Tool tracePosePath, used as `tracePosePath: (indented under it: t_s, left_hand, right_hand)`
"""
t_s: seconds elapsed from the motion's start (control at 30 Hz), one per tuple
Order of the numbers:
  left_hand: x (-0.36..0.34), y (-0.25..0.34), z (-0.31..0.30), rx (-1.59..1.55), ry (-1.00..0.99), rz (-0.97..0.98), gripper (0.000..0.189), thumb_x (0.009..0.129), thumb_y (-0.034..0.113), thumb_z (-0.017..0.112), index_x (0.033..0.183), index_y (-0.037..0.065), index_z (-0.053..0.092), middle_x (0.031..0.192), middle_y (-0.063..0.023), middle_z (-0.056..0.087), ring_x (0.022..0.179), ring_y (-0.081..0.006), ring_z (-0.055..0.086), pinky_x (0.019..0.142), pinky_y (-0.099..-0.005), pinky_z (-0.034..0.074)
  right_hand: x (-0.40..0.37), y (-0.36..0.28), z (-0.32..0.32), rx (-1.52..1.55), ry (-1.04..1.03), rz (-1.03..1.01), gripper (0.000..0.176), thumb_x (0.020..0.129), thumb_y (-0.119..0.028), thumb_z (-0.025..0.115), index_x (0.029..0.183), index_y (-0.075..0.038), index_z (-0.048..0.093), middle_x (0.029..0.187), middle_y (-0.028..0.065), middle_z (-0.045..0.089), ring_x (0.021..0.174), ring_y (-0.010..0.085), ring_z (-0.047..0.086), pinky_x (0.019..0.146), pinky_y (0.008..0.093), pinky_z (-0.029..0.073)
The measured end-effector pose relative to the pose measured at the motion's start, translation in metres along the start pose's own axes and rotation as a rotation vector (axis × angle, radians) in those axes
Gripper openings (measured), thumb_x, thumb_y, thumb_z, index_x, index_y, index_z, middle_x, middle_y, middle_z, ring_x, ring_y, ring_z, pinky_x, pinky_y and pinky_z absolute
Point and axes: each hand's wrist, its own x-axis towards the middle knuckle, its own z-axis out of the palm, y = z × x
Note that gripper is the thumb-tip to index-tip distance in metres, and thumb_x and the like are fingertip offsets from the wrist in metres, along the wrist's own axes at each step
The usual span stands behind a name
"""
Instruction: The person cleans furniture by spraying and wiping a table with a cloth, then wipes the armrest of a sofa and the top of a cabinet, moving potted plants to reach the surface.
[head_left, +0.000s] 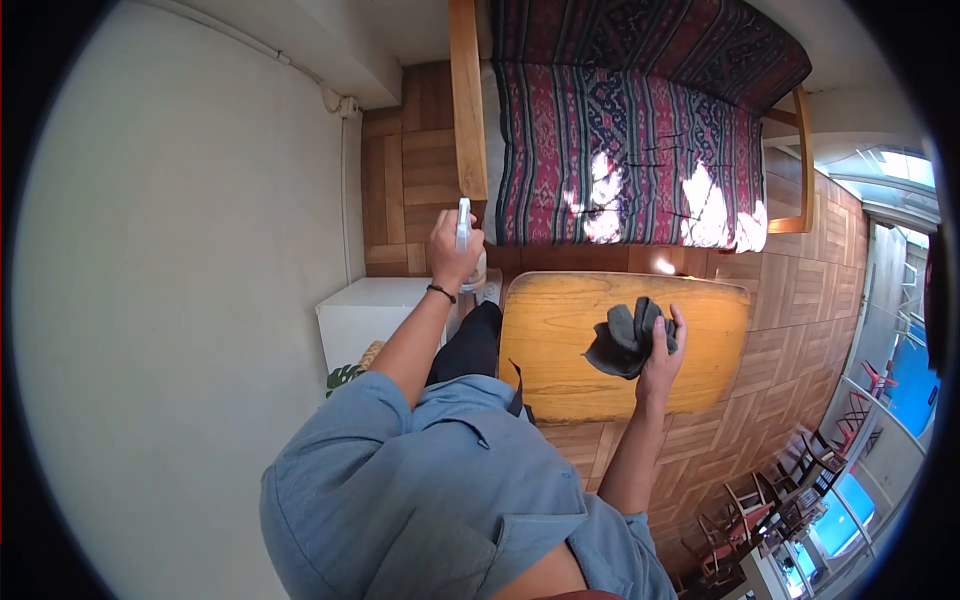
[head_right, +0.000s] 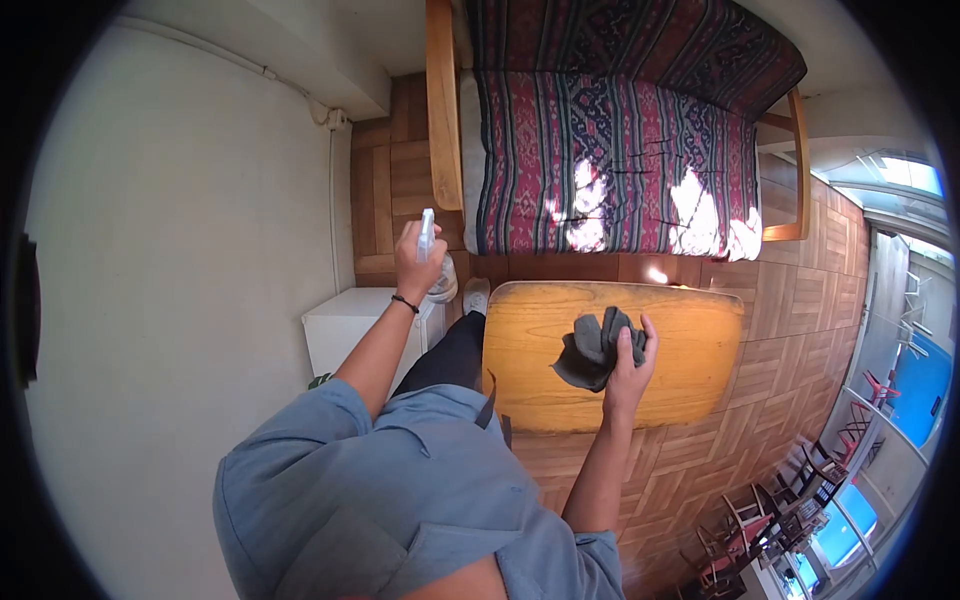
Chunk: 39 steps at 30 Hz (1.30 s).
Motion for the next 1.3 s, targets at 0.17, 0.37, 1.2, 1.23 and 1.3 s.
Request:
tracePosePath:
  t_s: [0.17,0.37,1.2,1.23,1.3]
  left_hand:
    - [0.071,0.015,0.001,0.007,0.010,0.111,0.012,0.073,0.012,0.064,0.082,0.004,0.063,0.079,-0.0150,0.061,0.074,-0.0368,0.063,0.068,-0.0434,0.051]
    - [0.124,0.046,0.000,0.049,0.083,0.104,0.014,0.074,0.019,0.064,0.080,0.006,0.064,0.084,-0.0158,0.066,0.078,-0.0371,0.065,0.071,-0.0447,0.052]
    - [0.086,0.103,-0.058,-0.065,0.150,0.209,0.013,0.073,0.015,0.066,0.081,0.006,0.066,0.083,-0.0129,0.066,0.077,-0.0332,0.066,0.072,-0.0409,0.052]
    - [0.101,0.103,-0.054,-0.061,0.162,0.221,0.012,0.073,0.015,0.066,0.081,0.006,0.065,0.083,-0.0129,0.065,0.077,-0.0332,0.066,0.072,-0.0407,0.052]
    - [0.132,0.097,-0.049,-0.050,0.184,0.235,0.011,0.072,0.014,0.066,0.080,0.006,0.065,0.082,-0.0130,0.065,0.076,-0.0334,0.065,0.071,-0.0403,0.052]
  right_hand:
    - [-0.008,0.001,-0.021,0.021,0.067,-0.006,0.044,0.100,-0.016,0.059,0.139,-0.002,0.045,0.120,0.0097,0.055,0.107,0.0155,0.057,0.095,0.0288,0.046]
    - [-0.028,0.007,-0.049,0.061,0.116,-0.033,0.043,0.102,-0.019,0.056,0.140,-0.001,0.044,0.121,0.0111,0.056,0.107,0.0163,0.058,0.095,0.0298,0.046]
    - [-0.042,0.036,-0.080,0.480,-0.149,0.104,0.038,0.094,-0.017,0.068,0.124,0.003,0.055,0.113,0.0136,0.065,0.103,0.0193,0.065,0.089,0.0332,0.054]
    - [-0.034,0.030,-0.068,0.535,-0.163,0.180,0.037,0.093,-0.014,0.067,0.124,0.003,0.056,0.114,0.0143,0.066,0.105,0.0207,0.065,0.093,0.0344,0.053]
    - [-0.019,0.020,-0.039,0.640,-0.184,0.341,0.036,0.092,-0.009,0.066,0.125,0.003,0.059,0.118,0.0159,0.066,0.110,0.0236,0.065,0.100,0.0368,0.051]
